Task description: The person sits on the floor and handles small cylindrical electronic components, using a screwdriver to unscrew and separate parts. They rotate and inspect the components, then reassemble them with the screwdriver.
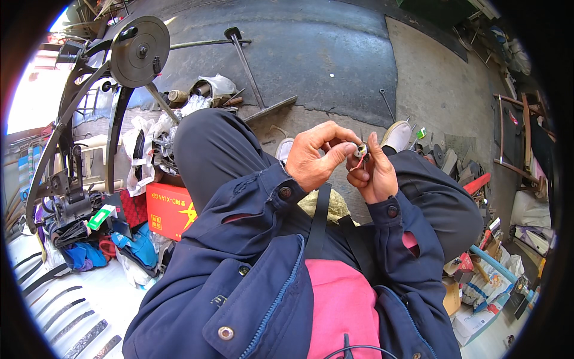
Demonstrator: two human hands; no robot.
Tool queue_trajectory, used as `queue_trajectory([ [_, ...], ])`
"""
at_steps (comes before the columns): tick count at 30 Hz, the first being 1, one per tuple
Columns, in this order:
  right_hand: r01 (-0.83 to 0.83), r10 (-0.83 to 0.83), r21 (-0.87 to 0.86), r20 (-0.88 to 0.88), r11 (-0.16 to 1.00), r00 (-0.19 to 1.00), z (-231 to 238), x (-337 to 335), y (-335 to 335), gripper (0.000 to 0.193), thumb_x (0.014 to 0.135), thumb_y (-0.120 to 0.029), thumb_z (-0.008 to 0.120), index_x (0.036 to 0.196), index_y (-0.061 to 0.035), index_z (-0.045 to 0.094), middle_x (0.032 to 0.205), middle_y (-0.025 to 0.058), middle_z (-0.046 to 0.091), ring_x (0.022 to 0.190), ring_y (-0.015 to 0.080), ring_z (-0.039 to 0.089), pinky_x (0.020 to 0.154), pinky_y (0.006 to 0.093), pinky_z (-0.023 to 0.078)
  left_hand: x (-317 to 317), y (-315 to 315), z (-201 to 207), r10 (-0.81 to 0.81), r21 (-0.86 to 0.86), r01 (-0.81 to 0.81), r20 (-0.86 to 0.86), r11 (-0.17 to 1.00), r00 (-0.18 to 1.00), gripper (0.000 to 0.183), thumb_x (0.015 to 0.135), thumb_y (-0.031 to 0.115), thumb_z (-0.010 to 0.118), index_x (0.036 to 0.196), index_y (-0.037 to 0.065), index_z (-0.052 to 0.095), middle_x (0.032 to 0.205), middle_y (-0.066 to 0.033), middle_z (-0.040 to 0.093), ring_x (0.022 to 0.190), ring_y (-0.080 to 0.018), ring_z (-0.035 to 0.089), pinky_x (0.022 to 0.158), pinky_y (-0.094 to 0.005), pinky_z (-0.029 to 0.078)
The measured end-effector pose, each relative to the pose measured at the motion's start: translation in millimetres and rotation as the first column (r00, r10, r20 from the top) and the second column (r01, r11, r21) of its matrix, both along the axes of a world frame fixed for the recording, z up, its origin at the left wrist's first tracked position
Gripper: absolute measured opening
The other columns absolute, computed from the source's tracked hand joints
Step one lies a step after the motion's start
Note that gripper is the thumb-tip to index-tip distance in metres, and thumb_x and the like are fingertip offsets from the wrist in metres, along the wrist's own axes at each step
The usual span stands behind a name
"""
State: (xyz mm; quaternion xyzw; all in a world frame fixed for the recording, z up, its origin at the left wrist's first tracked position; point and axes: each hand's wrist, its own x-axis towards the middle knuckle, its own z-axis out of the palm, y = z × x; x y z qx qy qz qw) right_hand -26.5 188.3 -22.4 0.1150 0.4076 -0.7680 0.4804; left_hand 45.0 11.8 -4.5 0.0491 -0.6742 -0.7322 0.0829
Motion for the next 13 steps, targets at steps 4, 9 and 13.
queue_trajectory([
  [4,-0.017,0.017,0.005,-0.01,1.0,1.0,0.6,0.2,-0.5,0.05,0.103,-0.059,0.05,0.092,-0.0114,0.059,0.074,-0.0011,0.056,0.05,0.0048,0.033,0.043,0.0218,0.024,-0.5,1.2,-0.9,0.002,0.088,-0.004,0.027,0.996,1.0,0.015,0.098,0.013,0.068,0.108,0.003,0.071,0.09,-0.001,0.069,0.081,-0.0073,0.06,0.073,-0.0254,0.046],
  [9,-0.017,0.017,-0.018,0.003,1.0,1.0,1.6,0.2,-0.8,0.051,0.103,-0.059,0.05,0.09,-0.0111,0.058,0.075,-0.0008,0.056,0.05,0.0053,0.034,0.043,0.0219,0.024,0.0,1.3,-5.4,-0.005,0.149,-0.002,0.044,0.989,0.999,0.019,0.1,0.017,0.067,0.112,0.002,0.069,0.09,0.0005,0.068,0.082,-0.0054,0.058,0.073,-0.0245,0.045],
  [13,-0.028,0.028,-0.038,0.007,0.999,1.0,1.6,-0.4,-1.0,0.052,0.103,-0.06,0.05,0.089,-0.0103,0.057,0.076,-0.0004,0.056,0.05,0.0056,0.034,0.043,0.0224,0.025,0.1,1.7,-11.9,0.002,0.175,-0.006,0.023,0.984,1.0,0.022,0.101,0.018,0.067,0.118,0.004,0.067,0.092,0.0013,0.068,0.082,-0.0054,0.058,0.075,-0.0237,0.045],
])
